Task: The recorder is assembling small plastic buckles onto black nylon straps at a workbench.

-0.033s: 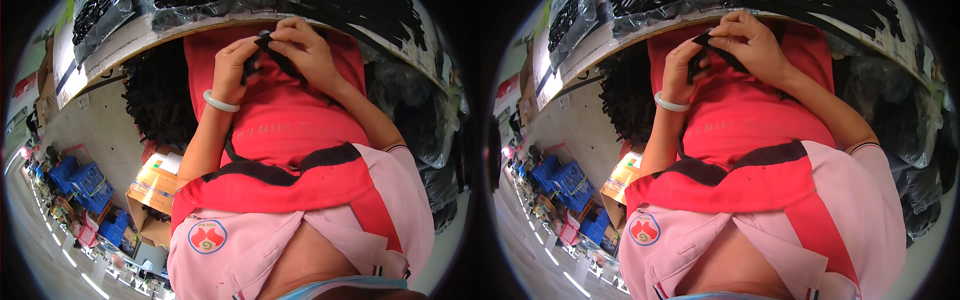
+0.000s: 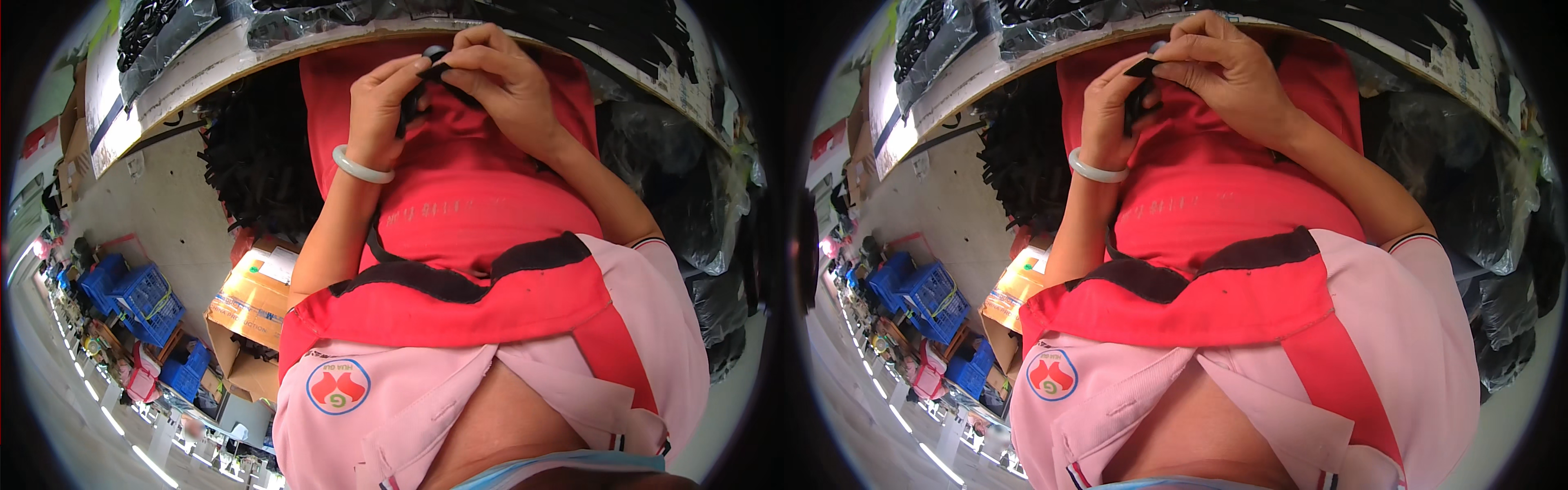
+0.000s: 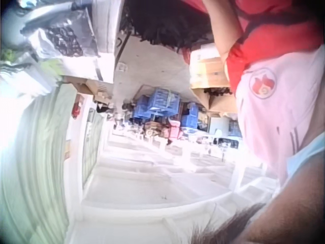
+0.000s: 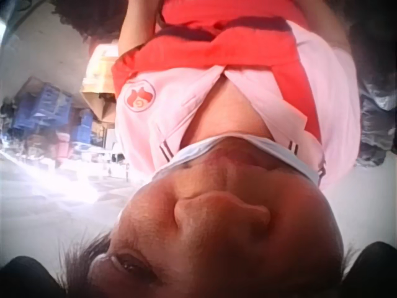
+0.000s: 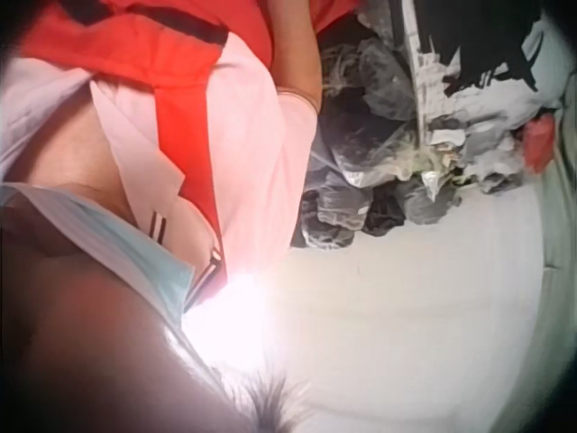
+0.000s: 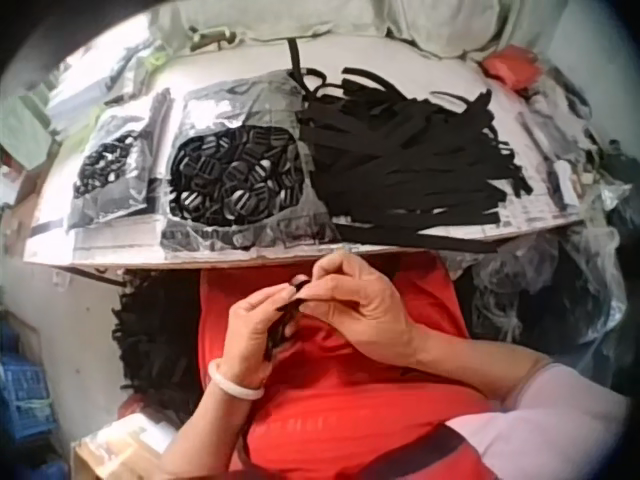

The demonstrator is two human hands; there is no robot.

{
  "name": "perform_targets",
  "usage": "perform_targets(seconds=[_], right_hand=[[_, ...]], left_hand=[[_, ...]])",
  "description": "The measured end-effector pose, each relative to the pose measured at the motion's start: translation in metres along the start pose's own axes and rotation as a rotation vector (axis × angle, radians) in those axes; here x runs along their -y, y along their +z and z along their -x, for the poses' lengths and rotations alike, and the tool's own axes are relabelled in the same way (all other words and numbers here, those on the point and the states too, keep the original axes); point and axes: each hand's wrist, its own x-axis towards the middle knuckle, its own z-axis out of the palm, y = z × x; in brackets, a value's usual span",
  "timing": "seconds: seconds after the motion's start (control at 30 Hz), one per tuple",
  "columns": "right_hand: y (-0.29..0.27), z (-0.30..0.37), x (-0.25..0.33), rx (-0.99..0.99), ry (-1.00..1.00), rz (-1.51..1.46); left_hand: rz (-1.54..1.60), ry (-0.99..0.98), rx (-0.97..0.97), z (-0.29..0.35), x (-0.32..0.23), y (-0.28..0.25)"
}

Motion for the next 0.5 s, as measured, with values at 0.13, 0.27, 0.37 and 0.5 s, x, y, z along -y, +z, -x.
perform_targets(seconds=[0.13,0.27,0.37,0.5], right_hand=[[-0.016,-0.013,0.03,0.075,0.221,-0.087],[-0.022,-0.01,0.02,0.326,0.72,-0.238],[-0.022,-0.013,0.017,0.363,0.833,-0.249],[-0.008,-0.008,0.001,0.158,0.818,-0.436]], left_hand=[[-0.131,0.275,-0.143,0.004,-0.002,0.011],[-0.275,0.412,-0.155,0.003,0.005,0.008],[-0.399,0.481,-0.143,0.006,0.008,0.006],[-0.475,0.6,-0.101,0.005,0.01,0.003]])
